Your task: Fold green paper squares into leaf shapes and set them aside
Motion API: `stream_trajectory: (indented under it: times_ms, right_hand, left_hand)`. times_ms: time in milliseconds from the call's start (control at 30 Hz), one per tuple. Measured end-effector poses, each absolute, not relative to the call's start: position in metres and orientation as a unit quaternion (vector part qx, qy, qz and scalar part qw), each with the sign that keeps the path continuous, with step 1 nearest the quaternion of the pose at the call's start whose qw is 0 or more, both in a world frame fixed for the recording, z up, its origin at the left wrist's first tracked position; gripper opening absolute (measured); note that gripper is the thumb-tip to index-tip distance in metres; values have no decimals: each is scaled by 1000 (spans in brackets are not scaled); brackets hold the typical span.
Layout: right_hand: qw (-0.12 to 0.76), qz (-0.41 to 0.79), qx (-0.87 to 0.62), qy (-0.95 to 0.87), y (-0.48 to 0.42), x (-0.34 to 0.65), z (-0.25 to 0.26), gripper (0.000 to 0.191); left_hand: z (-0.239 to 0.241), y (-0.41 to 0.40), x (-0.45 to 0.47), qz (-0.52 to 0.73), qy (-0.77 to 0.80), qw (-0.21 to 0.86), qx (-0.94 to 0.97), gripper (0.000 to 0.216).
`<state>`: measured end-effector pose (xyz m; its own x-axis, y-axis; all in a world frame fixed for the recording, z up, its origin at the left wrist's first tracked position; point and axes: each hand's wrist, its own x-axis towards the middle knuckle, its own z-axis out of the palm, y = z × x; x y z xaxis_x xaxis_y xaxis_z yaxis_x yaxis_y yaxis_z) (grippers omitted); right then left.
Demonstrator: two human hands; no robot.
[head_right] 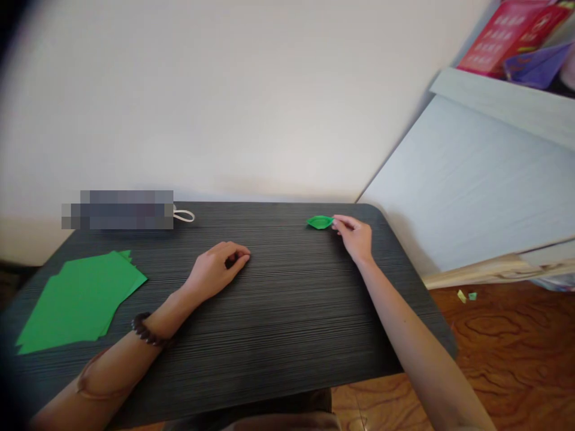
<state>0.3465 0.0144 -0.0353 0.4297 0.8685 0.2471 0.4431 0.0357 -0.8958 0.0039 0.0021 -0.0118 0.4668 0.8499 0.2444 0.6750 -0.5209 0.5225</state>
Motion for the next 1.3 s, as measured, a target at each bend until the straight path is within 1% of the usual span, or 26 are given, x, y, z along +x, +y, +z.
stream_trajectory:
  times_ms: [133,267,467,633,800,967,1100,1300]
  right_hand:
    - [539,130,-703,-445,14,409,-40,37]
    - [547,95,-725,-408,11,439,-47,39]
    - [549,76,-737,-387,14,445,-55,44]
    - [554,71,-733,-389,14,443,-58,47]
    - [542,63,-739,-395,12,440,-57,47]
    - [518,32,-750,-411,-2,428,-52,49]
    - [486,15,-750,-448,-25,398,-48,53]
    - [423,55,-691,-584,-45,302,-39,38]
  left_hand:
    - [-13,2,5,238,436,162,853,18]
    - [-13,0,6,235,419,151,864,19]
    - [-10,-7,7,218,400,109,884,23]
    - [-10,-8,7,205,398,109,888,27]
    - [-12,-7,7,190,400,105,891,29]
    - [-14,-7,6,187,391,108,895,31]
    - [-14,-8,7,183,390,109,896,31]
    - [-12,-10,5,168,389,100,900,33]
